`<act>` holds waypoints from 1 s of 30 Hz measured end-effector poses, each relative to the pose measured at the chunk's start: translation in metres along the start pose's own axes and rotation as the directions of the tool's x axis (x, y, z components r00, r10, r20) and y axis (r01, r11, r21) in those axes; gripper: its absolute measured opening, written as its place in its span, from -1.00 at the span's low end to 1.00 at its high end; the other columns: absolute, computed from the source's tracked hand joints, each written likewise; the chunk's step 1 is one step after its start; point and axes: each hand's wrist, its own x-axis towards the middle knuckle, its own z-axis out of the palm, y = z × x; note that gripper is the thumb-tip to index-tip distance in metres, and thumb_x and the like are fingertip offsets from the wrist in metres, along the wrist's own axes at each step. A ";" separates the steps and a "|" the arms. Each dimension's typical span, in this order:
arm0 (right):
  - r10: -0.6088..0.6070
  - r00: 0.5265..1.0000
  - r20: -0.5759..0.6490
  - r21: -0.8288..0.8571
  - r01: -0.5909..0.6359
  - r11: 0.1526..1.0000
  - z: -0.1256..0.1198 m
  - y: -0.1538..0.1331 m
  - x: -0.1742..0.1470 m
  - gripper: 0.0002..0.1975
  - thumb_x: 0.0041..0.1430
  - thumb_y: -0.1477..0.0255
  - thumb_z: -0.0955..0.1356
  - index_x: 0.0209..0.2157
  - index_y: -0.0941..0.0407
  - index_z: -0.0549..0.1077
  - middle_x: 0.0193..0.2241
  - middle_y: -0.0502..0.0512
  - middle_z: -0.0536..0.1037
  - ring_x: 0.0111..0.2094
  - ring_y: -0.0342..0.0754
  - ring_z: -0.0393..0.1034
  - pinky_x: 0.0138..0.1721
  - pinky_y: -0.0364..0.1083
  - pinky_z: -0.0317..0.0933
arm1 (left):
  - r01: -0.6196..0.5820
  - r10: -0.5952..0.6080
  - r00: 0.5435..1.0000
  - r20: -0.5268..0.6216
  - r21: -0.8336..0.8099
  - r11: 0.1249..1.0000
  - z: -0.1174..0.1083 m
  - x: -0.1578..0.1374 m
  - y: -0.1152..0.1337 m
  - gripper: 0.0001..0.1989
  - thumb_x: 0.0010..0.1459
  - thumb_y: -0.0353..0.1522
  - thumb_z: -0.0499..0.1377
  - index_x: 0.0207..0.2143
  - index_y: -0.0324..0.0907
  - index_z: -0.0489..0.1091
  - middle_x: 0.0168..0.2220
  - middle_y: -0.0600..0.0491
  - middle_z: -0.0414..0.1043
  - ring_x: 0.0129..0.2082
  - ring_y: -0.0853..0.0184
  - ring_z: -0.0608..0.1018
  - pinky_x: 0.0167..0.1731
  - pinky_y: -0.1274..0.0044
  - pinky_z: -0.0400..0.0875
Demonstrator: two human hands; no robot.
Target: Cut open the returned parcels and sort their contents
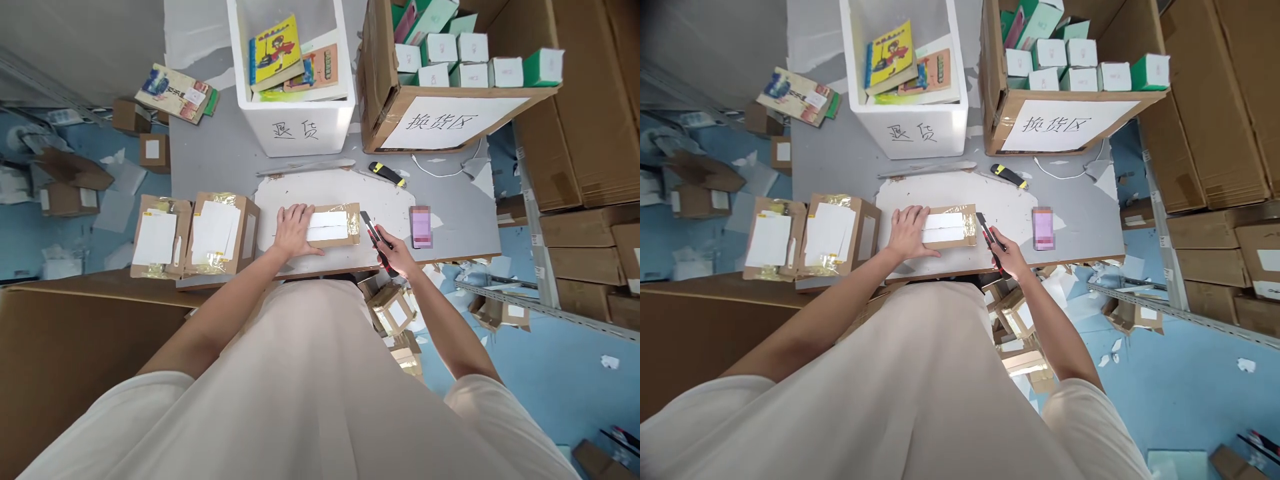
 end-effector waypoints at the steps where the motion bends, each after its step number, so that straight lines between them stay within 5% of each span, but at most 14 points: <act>1: 0.004 1.000 0.019 -0.012 -0.003 1.000 -0.004 -0.002 0.001 -0.27 0.17 0.20 0.33 0.34 -0.03 0.07 -0.33 0.01 0.44 -0.62 -0.27 0.28 -0.61 -0.19 0.29 | -0.008 0.008 1.000 -0.001 -0.009 1.000 0.000 0.001 -0.001 0.22 -0.30 0.14 0.32 0.32 -0.26 -0.02 0.25 -0.30 0.12 0.25 -0.19 0.15 0.27 0.05 -0.25; 14: -0.002 0.982 0.189 -0.431 0.085 0.898 -0.024 -0.025 0.000 -0.38 0.25 0.40 0.24 0.33 -0.01 0.11 -0.45 -0.02 0.46 -0.68 -0.25 0.23 -0.70 -0.22 0.18 | 0.007 -0.012 0.998 -0.064 -0.067 0.998 0.006 0.010 -0.006 0.12 -0.31 0.03 0.37 0.27 -0.21 0.08 0.15 -0.25 0.22 0.14 -0.15 0.24 0.19 0.09 -0.02; 23: 0.091 0.959 0.267 -0.469 0.046 0.882 -0.024 -0.017 -0.025 -0.44 0.26 0.38 0.24 0.28 -0.02 0.21 -0.48 -0.05 0.44 -0.68 -0.26 0.21 -0.69 -0.23 0.14 | -0.002 -0.004 0.997 -0.073 -0.092 0.996 0.007 0.009 -0.008 0.12 -0.32 0.00 0.38 0.27 -0.21 0.08 0.15 -0.24 0.21 0.14 -0.15 0.23 0.18 0.11 0.00; 30: -0.019 1.000 0.022 -0.431 0.026 0.902 -0.031 -0.009 -0.026 -0.41 0.25 0.35 0.25 0.31 -0.01 0.16 -0.43 0.01 0.49 -0.65 -0.23 0.28 -0.66 -0.21 0.23 | -0.020 0.013 0.996 -0.085 -0.085 0.996 0.007 0.008 -0.010 0.14 -0.32 0.05 0.36 0.27 -0.22 0.06 0.16 -0.25 0.20 0.16 -0.14 0.23 0.20 0.09 -0.03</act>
